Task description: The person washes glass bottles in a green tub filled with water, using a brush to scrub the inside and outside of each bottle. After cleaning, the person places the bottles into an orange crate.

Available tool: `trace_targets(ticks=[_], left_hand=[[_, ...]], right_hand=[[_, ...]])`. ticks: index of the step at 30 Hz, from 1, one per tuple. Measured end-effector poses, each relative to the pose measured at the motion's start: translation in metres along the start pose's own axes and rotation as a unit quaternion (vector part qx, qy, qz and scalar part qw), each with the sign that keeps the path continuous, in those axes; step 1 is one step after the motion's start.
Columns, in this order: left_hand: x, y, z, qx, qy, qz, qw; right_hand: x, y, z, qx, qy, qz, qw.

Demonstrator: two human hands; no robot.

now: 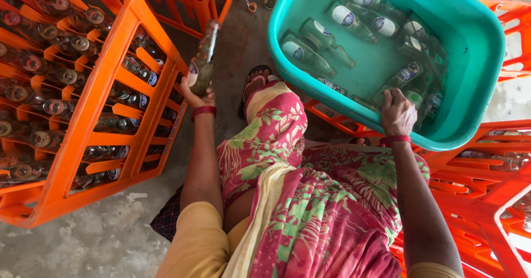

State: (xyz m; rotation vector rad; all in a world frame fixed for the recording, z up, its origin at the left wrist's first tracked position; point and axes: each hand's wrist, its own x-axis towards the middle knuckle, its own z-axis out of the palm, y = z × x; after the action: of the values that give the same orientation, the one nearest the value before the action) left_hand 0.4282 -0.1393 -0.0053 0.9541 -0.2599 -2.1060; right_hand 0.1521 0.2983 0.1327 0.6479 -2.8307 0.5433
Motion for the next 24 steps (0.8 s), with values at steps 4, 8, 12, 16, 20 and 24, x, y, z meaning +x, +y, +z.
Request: trace_targets(ticks=[4,8,12,16,20,24], left_hand=[[0.014,0.009,0.003,0.057,0.008,0.0,0.998],[0.021,0.018,0.003,0.086,0.045,-0.059,0.993],[0.031,0.018,0.002,0.178,0.179,-0.127,0.959],[0.033,0.012,0.0,0.219,0.244,-0.144,0.934],[0.03,0.01,-0.006,0.204,0.272,-0.17,0.925],[0.03,0.016,-0.01,0.222,0.318,-0.193,0.901]], right_hand=[[0.0,0.0,0.0,0.006,-0.001,0.008,1.0],[0.0,-0.002,-0.001,-0.006,-0.004,0.005,1.0],[0.001,-0.005,-0.002,0.019,-0.023,0.029,0.999],[0.001,-0.007,-0.004,0.011,-0.013,0.013,1.0],[0.001,-0.008,-0.005,0.03,-0.027,0.02,0.999],[0.0,-0.01,-0.006,0.021,-0.023,0.006,1.0]])
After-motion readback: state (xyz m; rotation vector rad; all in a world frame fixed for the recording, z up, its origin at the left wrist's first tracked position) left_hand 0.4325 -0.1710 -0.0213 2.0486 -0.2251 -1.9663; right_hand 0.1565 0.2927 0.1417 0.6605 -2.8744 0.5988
